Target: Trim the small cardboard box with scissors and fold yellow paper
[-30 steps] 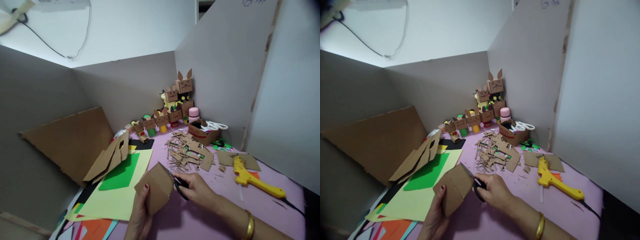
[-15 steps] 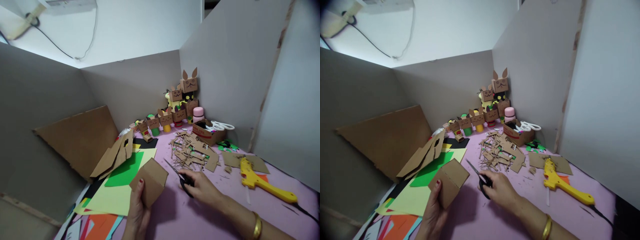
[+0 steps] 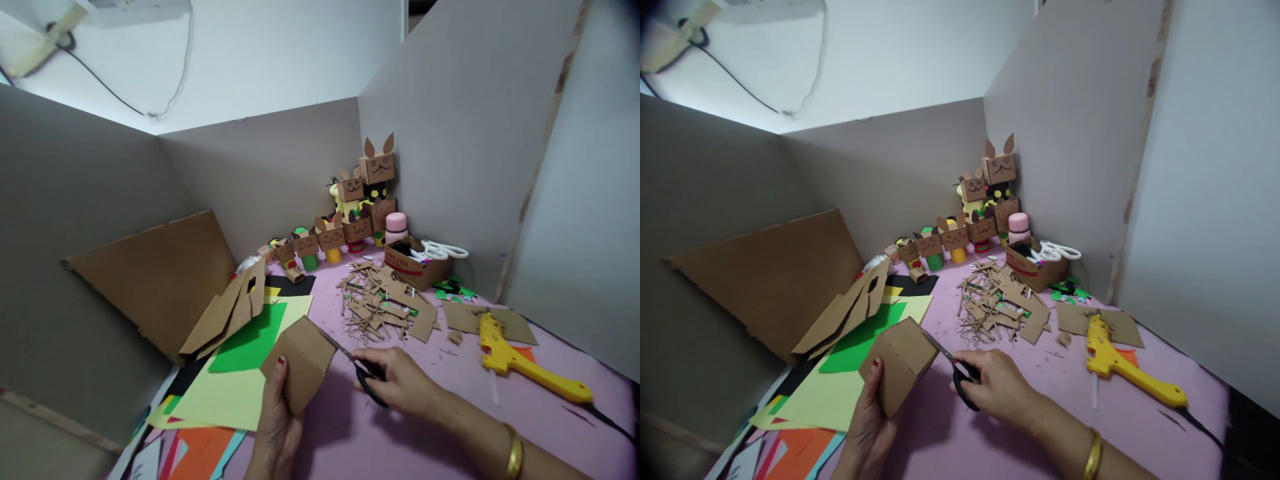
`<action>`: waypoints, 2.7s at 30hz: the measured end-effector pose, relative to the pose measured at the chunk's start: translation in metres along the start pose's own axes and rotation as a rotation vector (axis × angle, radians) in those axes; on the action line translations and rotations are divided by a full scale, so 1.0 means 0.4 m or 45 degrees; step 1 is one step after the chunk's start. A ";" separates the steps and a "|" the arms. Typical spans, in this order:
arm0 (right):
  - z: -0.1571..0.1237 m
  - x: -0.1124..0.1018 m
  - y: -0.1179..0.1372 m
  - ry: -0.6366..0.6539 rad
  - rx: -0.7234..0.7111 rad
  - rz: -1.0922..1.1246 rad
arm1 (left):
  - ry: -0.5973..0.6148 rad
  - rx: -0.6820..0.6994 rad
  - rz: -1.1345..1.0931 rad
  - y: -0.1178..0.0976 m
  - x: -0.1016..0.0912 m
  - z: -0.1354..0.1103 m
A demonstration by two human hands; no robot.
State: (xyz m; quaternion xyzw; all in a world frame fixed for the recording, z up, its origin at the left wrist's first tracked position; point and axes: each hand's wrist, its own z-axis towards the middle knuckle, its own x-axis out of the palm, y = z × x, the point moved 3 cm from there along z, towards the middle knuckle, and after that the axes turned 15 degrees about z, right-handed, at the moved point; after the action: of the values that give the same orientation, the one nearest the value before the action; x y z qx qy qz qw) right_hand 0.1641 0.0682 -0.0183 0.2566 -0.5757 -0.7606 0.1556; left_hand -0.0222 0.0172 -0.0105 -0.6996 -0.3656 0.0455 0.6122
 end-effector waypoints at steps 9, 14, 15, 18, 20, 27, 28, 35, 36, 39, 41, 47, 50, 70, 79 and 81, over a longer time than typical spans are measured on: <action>0.012 0.005 -0.016 -0.015 0.118 0.383 | -0.007 -0.019 -0.030 -0.001 0.003 -0.002; 0.018 0.005 -0.031 -0.014 0.253 0.515 | -0.022 0.004 -0.050 -0.011 0.003 0.003; 0.016 0.005 -0.030 0.003 0.270 0.496 | -0.033 0.007 -0.047 -0.013 0.003 0.002; 0.009 0.010 -0.022 0.037 0.302 0.399 | -0.044 -0.001 -0.007 -0.013 0.004 -0.001; 0.006 0.014 -0.019 0.042 0.295 0.321 | -0.042 -0.003 0.027 -0.012 0.005 -0.002; 0.005 0.018 -0.037 0.031 0.220 0.201 | -0.056 -0.036 0.023 -0.008 0.008 -0.004; 0.004 0.018 -0.038 0.029 0.223 0.205 | -0.048 -0.037 0.016 -0.008 0.009 -0.004; 0.004 0.022 -0.041 0.023 0.223 0.278 | -0.041 -0.036 0.022 -0.015 0.014 -0.006; 0.005 0.022 -0.043 0.016 0.225 0.278 | -0.041 -0.040 0.022 -0.016 0.014 -0.007; 0.006 0.022 -0.047 -0.013 0.206 0.285 | -0.055 -0.048 0.012 -0.015 0.013 -0.009; 0.006 0.022 -0.044 -0.019 0.200 0.313 | -0.052 -0.073 0.039 -0.009 0.013 -0.009; 0.002 0.014 -0.017 0.010 0.214 0.321 | 0.019 -0.117 0.100 0.010 0.020 -0.014; 0.002 0.008 -0.005 0.020 0.215 0.231 | -0.005 -0.127 0.101 0.006 0.019 -0.018; 0.003 0.000 -0.021 -0.011 0.162 -0.003 | -0.060 -0.121 0.054 0.003 0.028 -0.024; -0.002 -0.002 0.004 -0.039 0.121 -0.141 | -0.001 -0.129 0.015 0.010 0.024 -0.019; -0.003 -0.003 0.008 -0.029 0.119 -0.141 | -0.002 -0.131 0.015 0.010 0.024 -0.019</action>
State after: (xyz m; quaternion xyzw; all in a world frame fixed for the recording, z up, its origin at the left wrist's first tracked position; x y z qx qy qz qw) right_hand 0.1656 0.0673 -0.0154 0.2862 -0.5972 -0.7433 0.0946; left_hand -0.0094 0.0165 -0.0085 -0.7323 -0.3639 0.0309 0.5748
